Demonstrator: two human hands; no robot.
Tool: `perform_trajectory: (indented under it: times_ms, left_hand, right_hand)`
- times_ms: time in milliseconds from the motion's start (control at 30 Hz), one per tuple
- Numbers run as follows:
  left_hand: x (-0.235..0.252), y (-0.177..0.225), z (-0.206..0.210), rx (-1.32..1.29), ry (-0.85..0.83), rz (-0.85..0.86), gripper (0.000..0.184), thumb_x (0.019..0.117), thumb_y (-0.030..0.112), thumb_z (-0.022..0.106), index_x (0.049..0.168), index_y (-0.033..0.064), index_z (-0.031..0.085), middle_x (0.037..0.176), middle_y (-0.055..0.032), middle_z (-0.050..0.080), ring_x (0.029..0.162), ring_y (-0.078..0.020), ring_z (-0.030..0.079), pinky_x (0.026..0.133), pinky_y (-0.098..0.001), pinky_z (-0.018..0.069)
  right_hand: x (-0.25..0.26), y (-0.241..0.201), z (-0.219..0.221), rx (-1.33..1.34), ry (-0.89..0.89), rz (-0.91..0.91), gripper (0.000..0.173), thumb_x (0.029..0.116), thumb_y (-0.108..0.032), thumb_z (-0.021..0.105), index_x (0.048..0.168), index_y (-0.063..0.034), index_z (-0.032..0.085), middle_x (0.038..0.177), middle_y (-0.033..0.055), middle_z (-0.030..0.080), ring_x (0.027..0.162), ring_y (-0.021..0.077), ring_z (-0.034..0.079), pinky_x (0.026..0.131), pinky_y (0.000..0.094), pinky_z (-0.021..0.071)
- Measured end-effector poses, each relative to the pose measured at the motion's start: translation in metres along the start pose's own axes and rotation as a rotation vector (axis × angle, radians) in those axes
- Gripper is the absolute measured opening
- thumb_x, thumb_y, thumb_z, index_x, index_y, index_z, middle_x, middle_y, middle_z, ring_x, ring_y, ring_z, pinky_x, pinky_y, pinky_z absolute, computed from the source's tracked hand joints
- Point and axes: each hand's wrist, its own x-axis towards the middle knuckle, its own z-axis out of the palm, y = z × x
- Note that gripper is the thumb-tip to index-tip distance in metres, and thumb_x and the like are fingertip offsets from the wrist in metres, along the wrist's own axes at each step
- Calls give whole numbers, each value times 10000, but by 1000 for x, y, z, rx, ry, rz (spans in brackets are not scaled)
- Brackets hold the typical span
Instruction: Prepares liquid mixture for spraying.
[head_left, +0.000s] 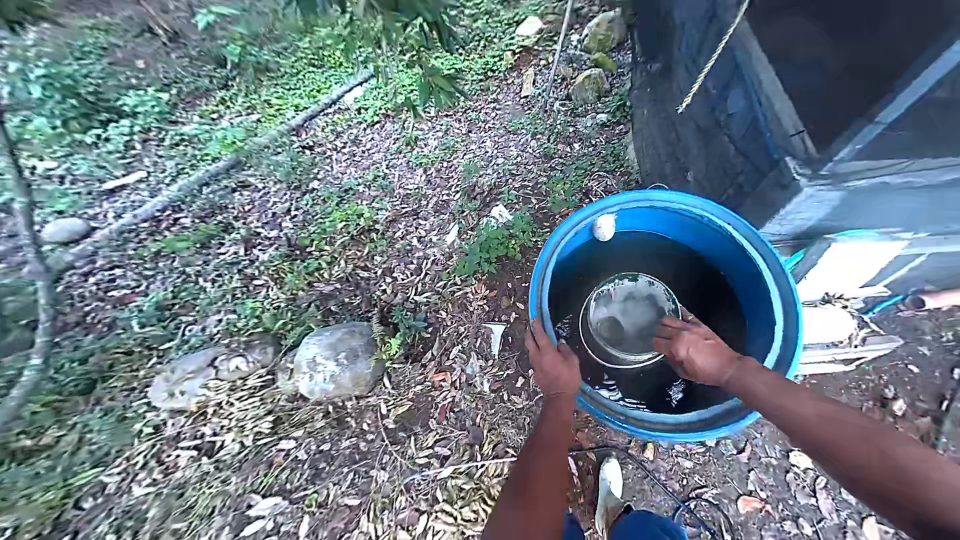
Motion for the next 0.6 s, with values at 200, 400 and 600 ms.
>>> perform_trajectory:
  times_ms: [200,400,600]
  left_hand:
    - [22,-16,-24,-130,-202,116,811,983,266,625,1638,59,196,1628,-311,257,1466,-475,356,1158,-609,379]
    - [-58,147,-173,-385,-166,1160,324,1046,279,540,1171,14,676,1260,-174,632,1118,-245,647,909,-410,572]
    - [-198,221,-116,517,-930,2168,541,716,21,821,1216,206,727,1242,-42,693,1172,-312,626,938,-547,522]
  right_hand:
    - [-94,-71,-51,-166,399,127,73,908,-91,610,888,-103,679,902,81,685,1000,319,674,1103,672,405]
    - [-196,-179,-102,-323,494,339,131,940,-90,581,849,-129,668,814,30,641,921,260,659,1113,682,392]
    - [-261,-276,-78,-301,451,565,107,942,-106,618,878,-149,693,847,15,660,937,243,657,1094,660,412]
